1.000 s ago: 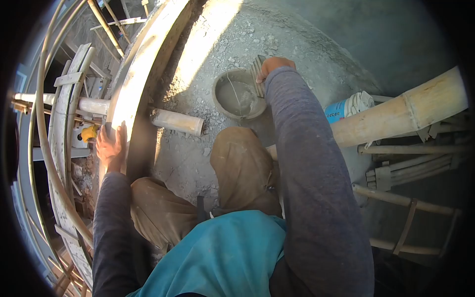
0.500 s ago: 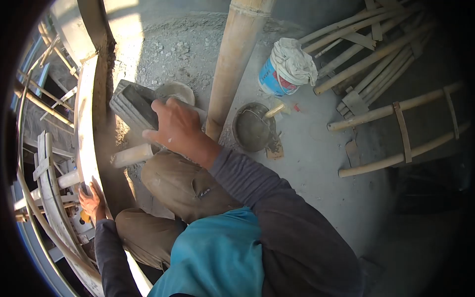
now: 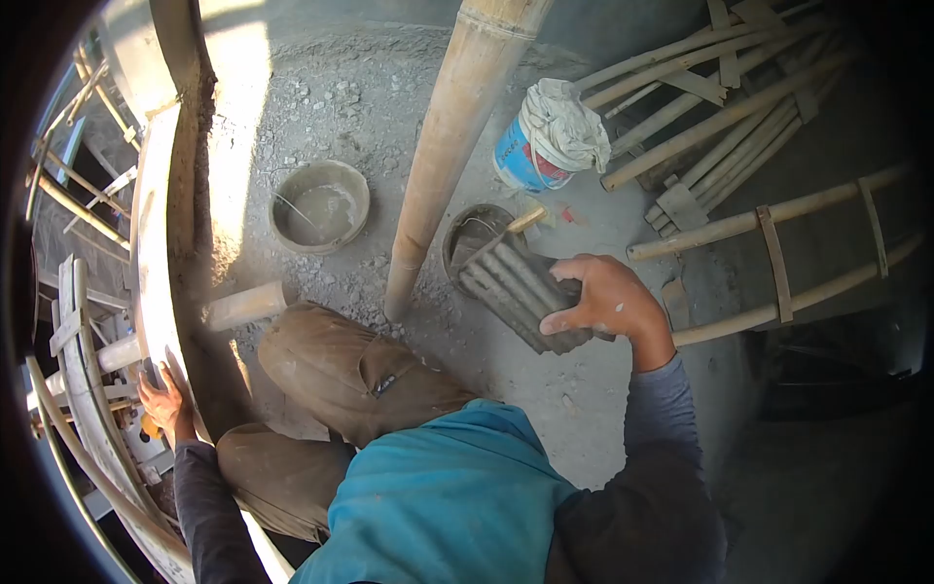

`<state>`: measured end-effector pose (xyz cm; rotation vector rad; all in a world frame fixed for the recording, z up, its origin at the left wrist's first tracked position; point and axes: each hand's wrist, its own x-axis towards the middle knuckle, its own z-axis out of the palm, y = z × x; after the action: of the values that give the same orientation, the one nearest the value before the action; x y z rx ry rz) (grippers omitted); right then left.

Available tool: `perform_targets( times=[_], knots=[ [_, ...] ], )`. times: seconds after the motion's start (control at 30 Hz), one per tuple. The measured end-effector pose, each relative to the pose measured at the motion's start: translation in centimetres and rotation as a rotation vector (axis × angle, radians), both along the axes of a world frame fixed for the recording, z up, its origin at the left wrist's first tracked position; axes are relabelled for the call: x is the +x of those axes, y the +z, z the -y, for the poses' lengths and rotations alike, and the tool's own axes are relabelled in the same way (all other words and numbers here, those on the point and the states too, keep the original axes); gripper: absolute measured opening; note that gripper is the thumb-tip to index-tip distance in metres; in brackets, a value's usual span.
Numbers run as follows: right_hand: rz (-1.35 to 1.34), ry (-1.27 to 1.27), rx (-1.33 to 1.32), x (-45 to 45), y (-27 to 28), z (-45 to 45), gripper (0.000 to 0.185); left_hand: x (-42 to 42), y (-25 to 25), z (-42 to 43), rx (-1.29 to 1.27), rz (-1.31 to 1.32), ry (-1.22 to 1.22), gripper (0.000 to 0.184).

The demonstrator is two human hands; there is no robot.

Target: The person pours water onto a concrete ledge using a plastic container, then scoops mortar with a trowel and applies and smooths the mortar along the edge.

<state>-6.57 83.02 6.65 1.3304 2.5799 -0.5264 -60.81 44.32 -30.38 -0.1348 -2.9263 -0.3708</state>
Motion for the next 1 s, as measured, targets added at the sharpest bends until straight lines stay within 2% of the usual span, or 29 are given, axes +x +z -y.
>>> perform_targets(
  times=[0.07,0.17,0.27,0.33,0.4,0.53,0.6,0.77,0.9,0.93,0.97,1.0],
  knots=[
    [0.064,-0.210,0.159,3.5,-1.1,-2.6,0.075,-0.2,0.0,0.0,-0.005,0.022,0.003,0.079],
    [0.208,-0.442,0.378,4.7,-5.7,-8.8,0.081,0.1,0.8,-0.5,-0.046,0.044,0.037,0.077],
    [0.102,-0.484,0.264,4.3,-11.8,-14.7,0.086,0.2,1.0,0.0,-0.007,0.013,-0.014,0.075],
    [0.070,-0.481,0.284,3.8,-15.4,-17.3,0.088,-0.7,-0.7,1.2,-0.031,-0.031,-0.019,0.073],
    [0.033,-0.485,0.313,3.0,-17.1,-19.4,0.090,0.1,0.5,0.0,-0.105,-0.050,0.019,0.070],
    [-0.018,-0.551,0.373,2.9,-16.1,-24.9,0.085,-0.6,-0.3,0.7,-0.116,-0.044,0.000,0.069],
    [-0.037,-0.483,0.448,7.2,-18.5,-33.3,0.088,-1.5,-2.0,2.2,-0.054,-0.109,-0.073,0.068],
    [-0.015,-0.505,0.428,4.9,-14.1,-40.5,0.084,-2.6,-3.7,4.0,-0.082,-0.178,-0.104,0.070],
    [0.062,-0.530,0.426,1.7,-11.0,-43.6,0.083,-3.2,-4.9,5.7,-0.180,-0.259,-0.219,0.069],
    [0.148,-0.373,0.618,3.2,-12.5,-45.4,0.079,-2.8,-3.7,5.1,-0.105,-0.246,-0.200,0.069],
    [0.183,-0.358,0.630,5.3,-13.3,-46.3,0.079,-3.2,-4.8,5.0,-0.012,-0.227,-0.187,0.069],
    [0.184,-0.241,0.613,7.3,-14.9,-48.6,0.075,-3.2,-5.3,5.0,-0.016,-0.233,-0.219,0.069]
  ],
)
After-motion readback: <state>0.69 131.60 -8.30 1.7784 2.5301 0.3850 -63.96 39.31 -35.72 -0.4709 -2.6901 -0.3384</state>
